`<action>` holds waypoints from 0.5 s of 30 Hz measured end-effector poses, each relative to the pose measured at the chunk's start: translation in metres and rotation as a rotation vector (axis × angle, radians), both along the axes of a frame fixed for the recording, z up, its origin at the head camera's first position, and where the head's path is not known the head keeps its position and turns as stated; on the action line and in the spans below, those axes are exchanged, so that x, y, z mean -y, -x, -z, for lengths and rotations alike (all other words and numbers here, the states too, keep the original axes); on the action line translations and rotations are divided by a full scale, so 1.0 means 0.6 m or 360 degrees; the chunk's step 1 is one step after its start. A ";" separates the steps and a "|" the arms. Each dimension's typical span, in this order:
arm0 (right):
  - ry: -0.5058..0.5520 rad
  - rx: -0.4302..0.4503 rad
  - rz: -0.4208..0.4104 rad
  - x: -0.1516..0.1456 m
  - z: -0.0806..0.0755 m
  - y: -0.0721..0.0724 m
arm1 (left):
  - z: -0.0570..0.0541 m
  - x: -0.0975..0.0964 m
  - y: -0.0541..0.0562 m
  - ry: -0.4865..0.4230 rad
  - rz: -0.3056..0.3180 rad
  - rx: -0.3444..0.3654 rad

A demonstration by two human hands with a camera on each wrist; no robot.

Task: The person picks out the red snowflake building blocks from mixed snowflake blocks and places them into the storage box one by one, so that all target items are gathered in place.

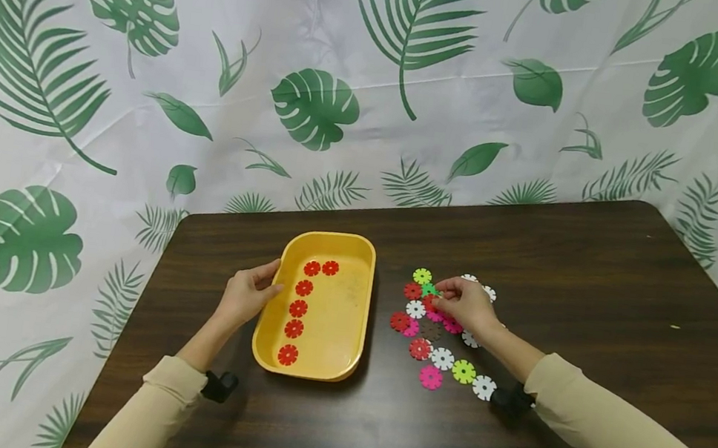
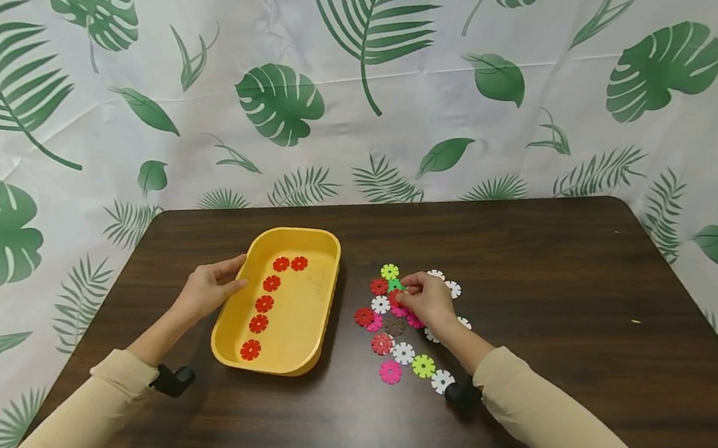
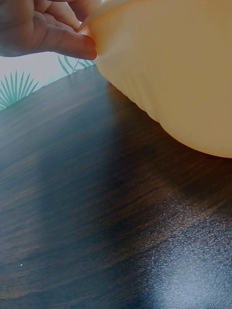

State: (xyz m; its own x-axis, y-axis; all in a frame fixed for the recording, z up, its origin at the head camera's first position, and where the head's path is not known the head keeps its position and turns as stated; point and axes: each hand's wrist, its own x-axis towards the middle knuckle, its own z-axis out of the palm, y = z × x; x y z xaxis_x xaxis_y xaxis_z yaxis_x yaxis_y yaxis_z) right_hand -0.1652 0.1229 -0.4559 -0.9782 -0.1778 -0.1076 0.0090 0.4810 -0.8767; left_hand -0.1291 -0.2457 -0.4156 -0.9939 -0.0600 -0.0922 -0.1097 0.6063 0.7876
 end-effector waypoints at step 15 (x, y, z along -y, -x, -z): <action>-0.0210 -0.0146 -0.0029 0.006 0.009 0.001 | 0.003 0.000 0.001 0.0011 0.0007 -0.0010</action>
